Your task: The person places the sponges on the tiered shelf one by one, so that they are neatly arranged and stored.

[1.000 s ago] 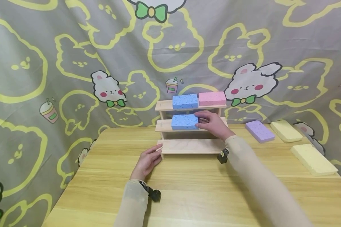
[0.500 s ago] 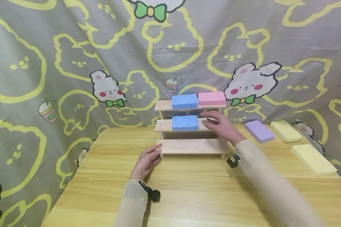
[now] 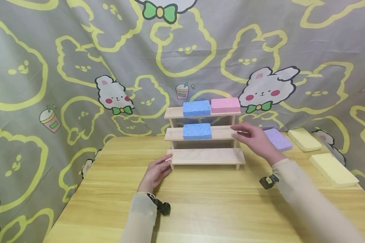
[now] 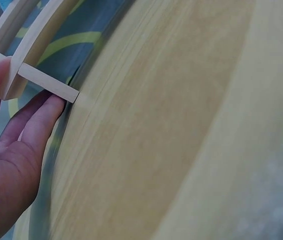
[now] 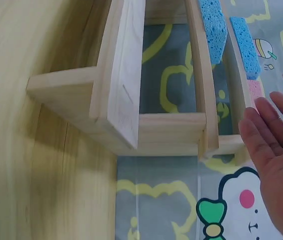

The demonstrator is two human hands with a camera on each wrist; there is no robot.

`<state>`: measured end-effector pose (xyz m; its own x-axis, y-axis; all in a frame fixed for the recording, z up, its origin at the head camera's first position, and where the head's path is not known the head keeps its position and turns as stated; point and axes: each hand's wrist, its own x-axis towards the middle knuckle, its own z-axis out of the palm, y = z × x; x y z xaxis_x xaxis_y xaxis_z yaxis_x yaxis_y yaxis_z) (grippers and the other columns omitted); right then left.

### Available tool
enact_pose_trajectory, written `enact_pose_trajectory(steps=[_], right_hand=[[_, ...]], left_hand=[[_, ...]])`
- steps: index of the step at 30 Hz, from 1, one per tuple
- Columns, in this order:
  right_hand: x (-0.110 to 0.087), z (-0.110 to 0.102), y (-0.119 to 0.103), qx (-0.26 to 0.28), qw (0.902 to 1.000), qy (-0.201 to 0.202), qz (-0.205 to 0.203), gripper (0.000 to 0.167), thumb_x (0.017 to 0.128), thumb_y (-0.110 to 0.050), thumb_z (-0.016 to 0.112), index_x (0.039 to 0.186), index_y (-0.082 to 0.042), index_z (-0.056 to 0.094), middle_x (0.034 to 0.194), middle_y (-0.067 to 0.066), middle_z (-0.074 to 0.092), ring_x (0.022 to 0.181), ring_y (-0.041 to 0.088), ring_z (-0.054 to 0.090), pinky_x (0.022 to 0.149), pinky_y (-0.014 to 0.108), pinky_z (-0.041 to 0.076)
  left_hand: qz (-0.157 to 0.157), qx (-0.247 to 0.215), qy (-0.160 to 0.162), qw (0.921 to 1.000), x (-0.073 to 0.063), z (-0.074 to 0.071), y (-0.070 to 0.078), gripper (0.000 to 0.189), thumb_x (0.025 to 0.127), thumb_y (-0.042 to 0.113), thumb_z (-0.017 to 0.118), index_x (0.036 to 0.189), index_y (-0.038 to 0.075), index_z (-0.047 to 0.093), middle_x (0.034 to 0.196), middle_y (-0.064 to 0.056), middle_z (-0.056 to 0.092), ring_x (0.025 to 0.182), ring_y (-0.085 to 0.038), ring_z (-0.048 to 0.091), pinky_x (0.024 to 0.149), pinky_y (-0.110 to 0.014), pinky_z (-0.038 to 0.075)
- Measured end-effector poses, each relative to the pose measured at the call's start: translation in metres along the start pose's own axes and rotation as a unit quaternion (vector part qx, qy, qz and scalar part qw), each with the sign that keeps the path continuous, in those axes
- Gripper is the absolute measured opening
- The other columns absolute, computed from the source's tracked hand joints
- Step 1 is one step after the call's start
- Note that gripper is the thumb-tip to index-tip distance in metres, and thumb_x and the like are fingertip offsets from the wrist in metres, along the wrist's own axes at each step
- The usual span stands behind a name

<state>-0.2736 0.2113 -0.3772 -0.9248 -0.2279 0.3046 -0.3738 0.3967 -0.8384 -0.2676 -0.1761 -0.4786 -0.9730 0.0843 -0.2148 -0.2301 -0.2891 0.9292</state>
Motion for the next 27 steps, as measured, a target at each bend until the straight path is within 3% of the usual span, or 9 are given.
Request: enact_pose_trajectory(steps=[4,7,10,17,22,27], right_hand=[[-0.008,-0.005,0.000,0.004,1.0000,0.006,-0.005,0.036,0.095,-0.010,0.066,0.128,0.004,0.059,0.129,0.018,0.058,0.118,0.035,0.056,0.092,0.018,0.046],[-0.016,-0.008,0.002,0.002,0.9998,0.009,-0.017,0.038,0.095,-0.006,0.065,0.130,0.005,0.056,0.128,0.021,0.058,0.117,0.035,0.056,0.089,0.013,0.045],[-0.023,-0.012,0.007,0.005,0.9995,0.015,-0.028,0.040,0.095,-0.003,0.064,0.132,0.006,0.053,0.127,0.023,0.058,0.115,0.030,0.057,0.089,0.012,0.045],[-0.040,-0.024,0.021,0.011,0.9979,0.027,-0.057,0.036,0.094,0.002,0.063,0.129,0.008,0.055,0.123,0.025,0.059,0.106,0.000,0.057,0.088,0.014,0.046],[-0.051,-0.032,0.031,0.009,0.9970,0.041,-0.066,0.036,0.092,0.005,0.064,0.127,0.010,0.056,0.120,0.018,0.061,0.105,0.000,0.058,0.087,0.014,0.047],[-0.060,-0.039,0.038,0.018,0.9975,0.049,-0.048,0.036,0.093,0.003,0.064,0.127,0.009,0.056,0.120,0.011,0.062,0.106,0.002,0.059,0.087,0.013,0.046]], left_hand=[[-0.001,0.002,-0.003,1.0000,0.001,-0.001,0.000,0.038,0.093,-0.001,0.063,0.131,-0.003,0.060,0.139,-0.019,0.051,0.115,-0.027,0.058,0.100,-0.043,0.045],[-0.004,0.000,-0.001,1.0000,0.001,-0.001,-0.001,0.038,0.093,-0.001,0.063,0.131,-0.003,0.060,0.139,-0.019,0.052,0.114,-0.026,0.059,0.100,-0.043,0.045],[-0.002,0.001,-0.001,1.0000,0.001,-0.001,-0.001,0.038,0.093,-0.001,0.063,0.132,-0.003,0.059,0.139,-0.019,0.052,0.114,-0.026,0.059,0.099,-0.042,0.046],[-0.008,-0.002,0.000,1.0000,0.000,0.000,0.001,0.035,0.093,-0.001,0.063,0.129,0.000,0.063,0.138,-0.017,0.053,0.113,-0.026,0.060,0.095,-0.039,0.049],[-0.005,0.009,-0.004,0.9999,0.000,-0.001,0.001,0.035,0.094,0.001,0.063,0.129,0.001,0.063,0.140,-0.018,0.052,0.114,-0.027,0.060,0.096,-0.040,0.048],[-0.004,0.013,-0.002,0.9999,0.000,-0.001,0.001,0.037,0.094,0.001,0.064,0.131,-0.001,0.061,0.140,-0.018,0.052,0.114,-0.026,0.059,0.098,-0.042,0.046]])
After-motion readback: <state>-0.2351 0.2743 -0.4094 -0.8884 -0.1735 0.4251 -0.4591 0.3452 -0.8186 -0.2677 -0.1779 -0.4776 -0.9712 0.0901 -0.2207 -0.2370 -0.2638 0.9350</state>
